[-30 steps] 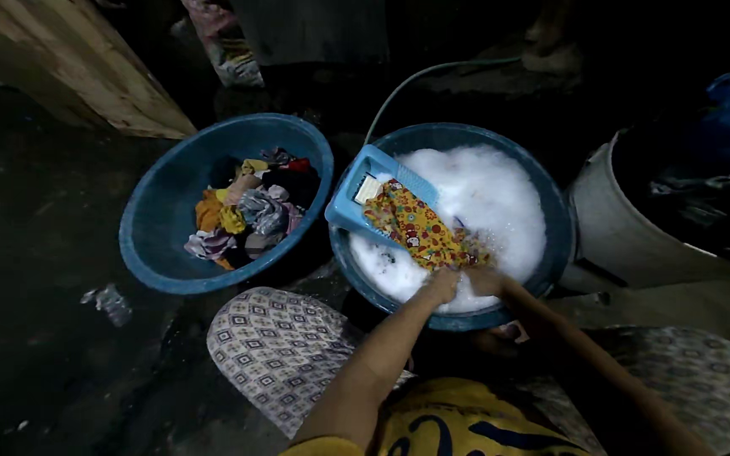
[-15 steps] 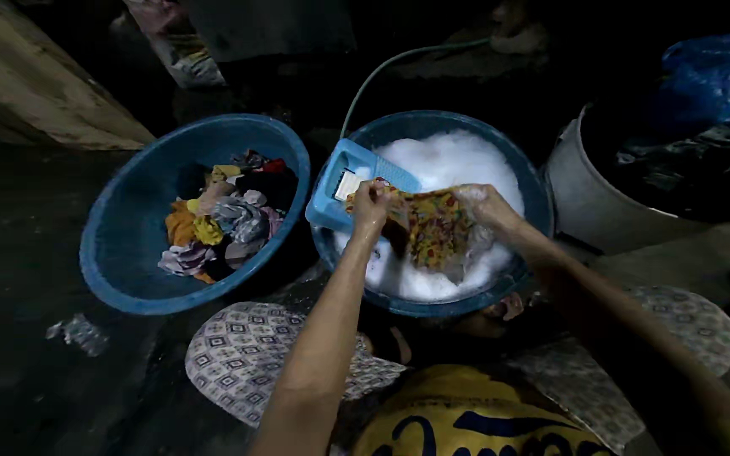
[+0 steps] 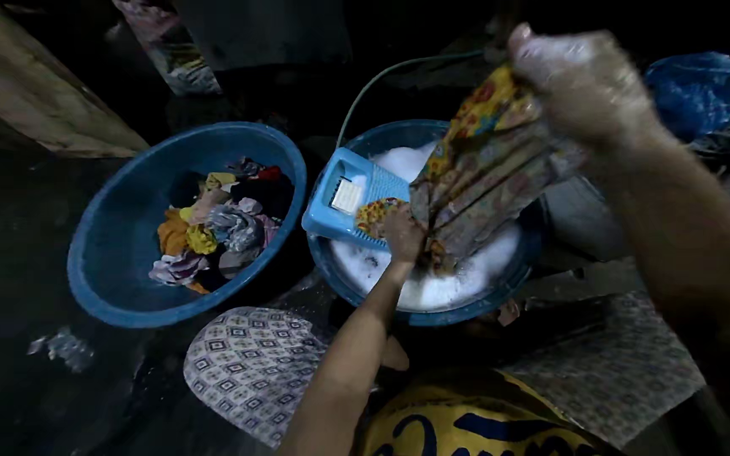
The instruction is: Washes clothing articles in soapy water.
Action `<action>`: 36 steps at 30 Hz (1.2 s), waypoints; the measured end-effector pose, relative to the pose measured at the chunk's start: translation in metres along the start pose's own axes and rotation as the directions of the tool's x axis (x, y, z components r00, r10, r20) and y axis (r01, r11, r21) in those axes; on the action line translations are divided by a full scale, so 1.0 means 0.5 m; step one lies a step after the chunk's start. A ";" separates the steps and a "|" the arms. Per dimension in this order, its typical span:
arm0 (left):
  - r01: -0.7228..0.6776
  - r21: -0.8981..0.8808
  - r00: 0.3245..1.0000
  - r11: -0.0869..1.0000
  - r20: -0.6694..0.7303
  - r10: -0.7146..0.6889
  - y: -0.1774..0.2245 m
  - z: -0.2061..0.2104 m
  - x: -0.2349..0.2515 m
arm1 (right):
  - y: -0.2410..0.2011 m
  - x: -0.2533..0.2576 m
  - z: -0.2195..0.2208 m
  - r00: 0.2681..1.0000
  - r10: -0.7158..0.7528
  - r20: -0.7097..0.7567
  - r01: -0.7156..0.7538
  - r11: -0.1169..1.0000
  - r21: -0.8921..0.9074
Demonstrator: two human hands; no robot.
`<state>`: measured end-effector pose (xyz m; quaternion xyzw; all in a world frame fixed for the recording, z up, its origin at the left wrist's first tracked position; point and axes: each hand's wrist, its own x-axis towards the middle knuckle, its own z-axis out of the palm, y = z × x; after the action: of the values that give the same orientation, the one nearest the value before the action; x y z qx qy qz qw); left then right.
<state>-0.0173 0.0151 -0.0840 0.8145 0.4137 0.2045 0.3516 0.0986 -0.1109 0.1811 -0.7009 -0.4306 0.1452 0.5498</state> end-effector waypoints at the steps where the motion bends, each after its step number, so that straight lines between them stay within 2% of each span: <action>1: 0.033 0.006 0.999 0.999 0.022 -0.033 -0.010 0.000 -0.003 | -0.013 0.006 -0.018 0.998 0.009 -0.055 -0.008 1.000 0.027; 3: 0.113 -0.044 0.991 0.993 0.077 -0.109 -0.016 -0.002 -0.009 | -0.017 0.015 -0.042 0.984 0.007 -0.176 0.011 0.995 0.099; 4: 0.166 -0.115 0.982 0.979 0.111 -0.153 -0.012 -0.003 -0.011 | -0.008 0.018 -0.051 0.970 0.042 -0.238 -0.016 0.994 0.110; 5: 0.276 -0.251 0.954 0.928 0.193 -0.231 -0.005 -0.009 -0.010 | 0.012 0.025 -0.058 0.959 0.066 -0.274 -0.047 0.996 0.073; 6: 0.400 -0.441 0.909 0.803 0.306 -0.285 0.000 -0.016 -0.006 | 0.046 0.034 -0.064 0.963 0.065 -0.262 -0.063 0.998 0.017; 7: 0.518 -0.592 0.852 0.617 0.423 -0.310 0.007 -0.027 -0.003 | 0.091 0.043 -0.065 0.975 0.043 -0.216 -0.065 0.993 -0.096; 8: 0.593 -0.659 0.804 0.463 0.508 -0.307 0.019 -0.045 -0.004 | 0.139 0.045 -0.062 0.990 0.016 -0.137 -0.052 0.963 -0.265; 9: 0.616 -0.693 0.787 0.374 0.552 -0.274 0.035 -0.064 -0.005 | 0.185 0.043 -0.058 0.999 0.024 -0.044 -0.040 0.905 -0.424; 10: 0.609 -0.718 0.792 0.337 0.571 -0.215 0.056 -0.083 -0.007 | 0.224 0.037 -0.052 0.998 0.059 0.029 -0.036 0.854 -0.519; 11: 0.592 -0.745 0.803 0.307 0.580 -0.141 0.080 -0.102 -0.011 | 0.260 0.023 -0.041 0.996 0.059 0.068 -0.015 0.856 -0.517; 12: 0.562 -0.775 0.820 0.289 0.569 -0.066 0.106 -0.115 -0.014 | 0.284 0.002 -0.027 0.998 0.019 0.066 0.010 0.907 -0.421; 13: 0.526 -0.810 0.834 0.259 0.551 0.032 0.127 -0.123 -0.013 | 0.303 -0.022 -0.005 0.998 -0.036 0.042 0.045 0.972 -0.233; 14: 0.501 -0.839 0.834 0.211 0.533 0.140 0.146 -0.126 -0.008 | 0.313 -0.046 0.023 0.997 -0.062 0.036 0.062 0.998 -0.005; 15: 0.486 -0.857 0.820 0.173 0.515 0.248 0.162 -0.128 -0.003 | 0.317 -0.073 0.052 0.995 -0.049 0.086 0.037 0.990 0.134; 16: 0.468 -0.872 0.799 0.147 0.488 0.351 0.180 -0.133 0.002 | 0.315 -0.102 0.073 0.983 0.015 0.185 -0.044 0.987 0.156; 18: 0.463 -0.877 0.733 0.125 0.459 0.503 0.225 -0.156 0.001 | 0.298 -0.136 0.097 0.890 0.216 0.402 -0.245 0.969 0.020; 20: 0.478 -0.866 0.639 0.149 0.459 0.618 0.257 -0.178 0.000 | 0.272 -0.136 0.097 0.756 0.411 0.510 -0.338 0.912 -0.232; 21: 0.485 -0.856 0.590 0.179 0.471 0.656 0.266 -0.186 -0.001 | 0.274 -0.129 0.093 0.714 0.461 0.527 -0.329 0.885 -0.329; 23: 0.480 -0.818 0.503 0.318 0.553 0.664 0.264 -0.204 0.008 | 0.284 -0.129 0.074 0.717 0.492 0.494 -0.347 0.866 -0.359; 24: 0.464 -0.780 0.491 0.420 0.621 0.611 0.251 -0.214 0.014 | 0.294 -0.125 0.064 0.726 0.490 0.483 -0.360 0.869 -0.340; 26: 0.430 -0.648 0.559 0.628 0.738 0.379 0.200 -0.233 0.023 | 0.333 -0.110 0.047 0.757 0.426 0.496 -0.378 0.904 -0.200; 28: 0.421 -0.433 0.629 0.797 0.772 0.088 0.105 -0.233 0.024 | 0.398 -0.108 0.030 0.836 0.353 0.419 -0.452 0.877 0.164; 29: 0.382 -0.263 0.652 0.886 0.756 -0.057 0.045 -0.225 0.019 | 0.423 -0.108 0.020 0.864 0.330 0.381 -0.458 0.829 0.321; 30: 0.293 -0.033 0.648 0.956 0.742 -0.173 -0.006 -0.215 0.017 | 0.444 -0.110 0.010 0.876 0.304 0.374 -0.446 0.807 0.388; 31: 0.179 0.215 0.626 0.960 0.728 -0.280 -0.041 -0.206 0.017 | 0.468 -0.114 0.008 0.869 0.303 0.391 -0.451 0.810 0.374; 32: 0.071 0.427 0.622 0.902 0.687 -0.374 -0.061 -0.196 0.014 | 0.494 -0.119 0.014 0.841 0.332 0.427 -0.480 0.823 0.305; 33: 0.015 0.559 0.650 0.829 0.625 -0.433 -0.060 -0.194 0.006 | 0.516 -0.123 0.029 0.792 0.382 0.476 -0.537 0.808 0.244; 34: 0.003 0.613 0.703 0.790 0.560 -0.438 -0.047 -0.197 -0.002 | 0.528 -0.129 0.051 0.744 0.423 0.517 -0.592 0.777 0.215; 36: 0.002 0.520 0.810 0.854 0.501 -0.306 -0.021 -0.210 -0.005 | 0.524 -0.135 0.094 0.668 0.454 0.590 -0.666 0.718 0.202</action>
<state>-0.0898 0.0599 -0.0218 0.8622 0.3955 -0.1900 0.2532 0.1434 -0.1386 -0.0882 -0.6089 -0.2754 0.5717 0.4759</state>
